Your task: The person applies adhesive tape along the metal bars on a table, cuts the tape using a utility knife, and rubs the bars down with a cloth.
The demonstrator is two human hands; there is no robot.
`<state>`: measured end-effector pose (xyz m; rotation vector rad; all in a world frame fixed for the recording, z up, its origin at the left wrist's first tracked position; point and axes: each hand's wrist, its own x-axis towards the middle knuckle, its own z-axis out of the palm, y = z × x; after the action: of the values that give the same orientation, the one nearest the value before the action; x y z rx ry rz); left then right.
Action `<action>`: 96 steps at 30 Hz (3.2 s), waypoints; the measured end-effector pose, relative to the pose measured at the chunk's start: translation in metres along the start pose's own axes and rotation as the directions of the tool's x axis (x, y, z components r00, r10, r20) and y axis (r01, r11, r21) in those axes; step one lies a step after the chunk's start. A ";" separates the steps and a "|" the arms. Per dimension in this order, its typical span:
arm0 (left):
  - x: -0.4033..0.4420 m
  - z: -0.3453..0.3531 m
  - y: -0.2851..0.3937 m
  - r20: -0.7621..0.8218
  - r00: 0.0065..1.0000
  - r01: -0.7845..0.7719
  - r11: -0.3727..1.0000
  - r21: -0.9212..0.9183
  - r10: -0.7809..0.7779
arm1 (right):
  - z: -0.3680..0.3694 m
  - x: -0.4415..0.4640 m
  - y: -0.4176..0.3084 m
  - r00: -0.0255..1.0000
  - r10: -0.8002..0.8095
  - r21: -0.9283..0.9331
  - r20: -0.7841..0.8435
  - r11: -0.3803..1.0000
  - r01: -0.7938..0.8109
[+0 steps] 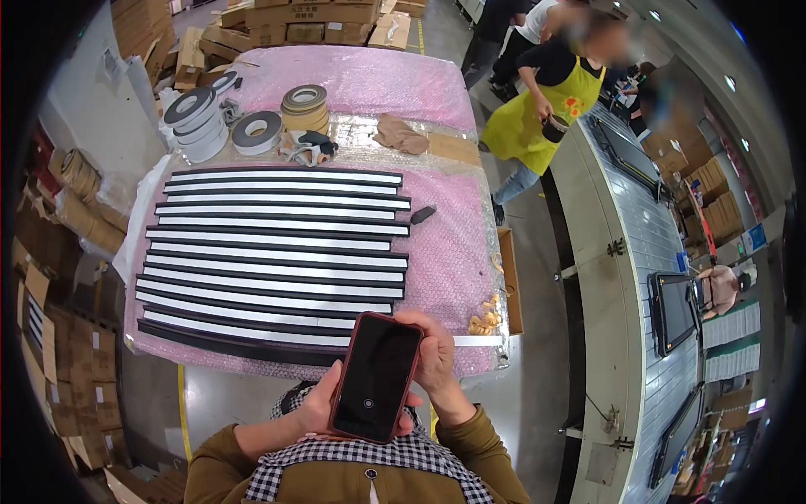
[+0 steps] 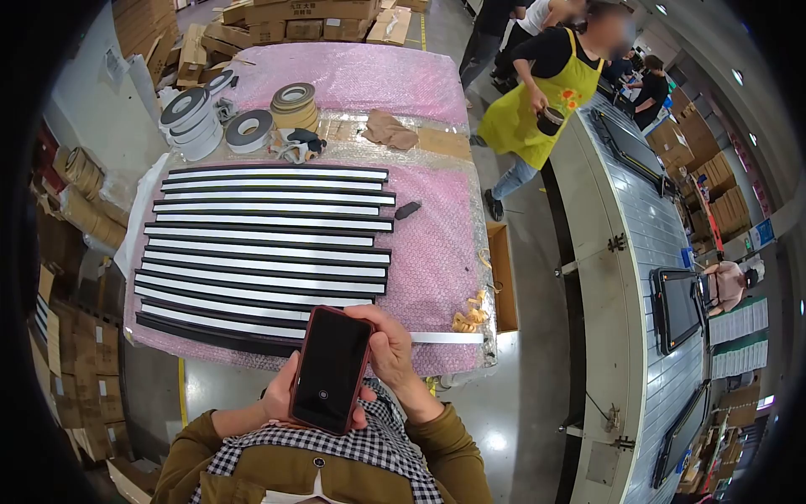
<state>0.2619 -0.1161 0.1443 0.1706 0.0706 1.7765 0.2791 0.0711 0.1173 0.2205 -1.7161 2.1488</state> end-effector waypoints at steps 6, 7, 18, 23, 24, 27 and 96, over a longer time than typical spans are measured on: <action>0.006 0.002 0.000 -0.008 1.000 0.001 0.991 0.131 0.000 | -0.003 -0.004 0.000 0.999 0.044 0.092 -0.003 0.995 -0.044; 0.007 0.003 0.000 -0.029 1.000 0.009 0.990 0.143 -0.004 | -0.003 -0.003 0.000 0.999 0.047 0.098 0.004 0.994 -0.047; 0.014 -0.002 0.006 0.000 1.000 0.024 0.993 0.119 -0.024 | -0.006 0.003 -0.004 0.999 0.053 0.094 -0.006 0.994 -0.052; 0.016 -0.004 0.009 0.035 0.999 0.017 0.994 0.108 -0.021 | -0.005 0.008 -0.004 0.999 0.048 0.095 0.002 0.994 -0.048; 0.016 -0.004 0.010 0.034 0.999 0.016 0.994 0.108 -0.020 | -0.005 0.008 -0.004 0.999 0.044 0.098 0.004 0.994 -0.044; 0.017 -0.003 0.011 0.040 0.999 0.013 0.995 0.097 -0.017 | -0.005 0.009 -0.004 0.998 0.056 0.084 -0.005 0.995 -0.056; -0.027 -0.029 0.069 -0.763 0.471 -0.194 0.896 0.399 0.442 | 0.013 -0.046 0.053 0.955 0.295 -0.119 -0.041 0.947 -0.298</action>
<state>0.1963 -0.1561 0.1230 -0.5686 1.0627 2.0768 0.2994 0.0396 0.0561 -0.1031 -1.9674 2.2256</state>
